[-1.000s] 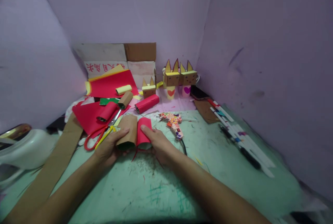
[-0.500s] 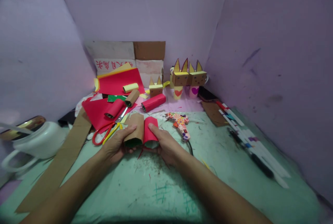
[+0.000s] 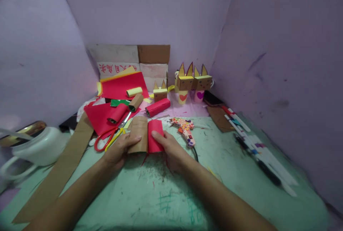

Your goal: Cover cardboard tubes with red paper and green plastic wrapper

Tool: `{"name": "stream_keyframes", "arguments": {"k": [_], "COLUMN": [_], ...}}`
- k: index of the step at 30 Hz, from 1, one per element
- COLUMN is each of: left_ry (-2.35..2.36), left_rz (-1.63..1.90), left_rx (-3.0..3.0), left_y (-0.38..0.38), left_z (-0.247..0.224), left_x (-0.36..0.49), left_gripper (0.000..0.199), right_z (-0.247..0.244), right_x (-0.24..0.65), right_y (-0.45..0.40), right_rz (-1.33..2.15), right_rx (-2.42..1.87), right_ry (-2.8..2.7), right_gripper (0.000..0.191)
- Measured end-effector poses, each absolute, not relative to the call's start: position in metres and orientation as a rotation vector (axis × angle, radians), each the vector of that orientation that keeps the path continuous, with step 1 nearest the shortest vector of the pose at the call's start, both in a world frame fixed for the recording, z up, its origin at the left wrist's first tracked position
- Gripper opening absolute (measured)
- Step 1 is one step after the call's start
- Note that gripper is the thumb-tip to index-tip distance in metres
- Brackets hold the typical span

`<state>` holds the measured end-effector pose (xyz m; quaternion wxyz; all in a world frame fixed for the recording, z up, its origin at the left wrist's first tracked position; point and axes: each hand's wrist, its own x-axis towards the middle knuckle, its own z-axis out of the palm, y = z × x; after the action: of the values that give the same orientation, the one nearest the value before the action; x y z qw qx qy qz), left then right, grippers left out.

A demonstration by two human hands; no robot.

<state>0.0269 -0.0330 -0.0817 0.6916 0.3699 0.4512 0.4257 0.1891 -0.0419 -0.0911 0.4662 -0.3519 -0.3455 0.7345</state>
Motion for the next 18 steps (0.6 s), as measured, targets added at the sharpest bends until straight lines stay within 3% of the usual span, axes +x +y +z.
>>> {"name": "stream_keyframes", "arguments": {"k": [4, 9, 18], "left_ry": [0.9, 1.015, 1.013], "left_rz": [0.939, 1.024, 1.078], "left_rx": [1.056, 1.443, 1.586], "left_y": [-0.035, -0.037, -0.041], "left_z": [-0.077, -0.07, -0.066], "left_x": [0.022, 0.02, 0.023], "left_gripper": [0.054, 0.033, 0.036], "right_z": [-0.092, -0.086, -0.085], "right_x": [0.199, 0.204, 0.202], "right_y": [-0.042, -0.044, -0.046], "right_rz": [1.626, 1.404, 1.341], "right_rx": [-0.738, -0.779, -0.837], "right_ry": [-1.049, -1.394, -1.486], "right_gripper": [0.054, 0.041, 0.034]}}
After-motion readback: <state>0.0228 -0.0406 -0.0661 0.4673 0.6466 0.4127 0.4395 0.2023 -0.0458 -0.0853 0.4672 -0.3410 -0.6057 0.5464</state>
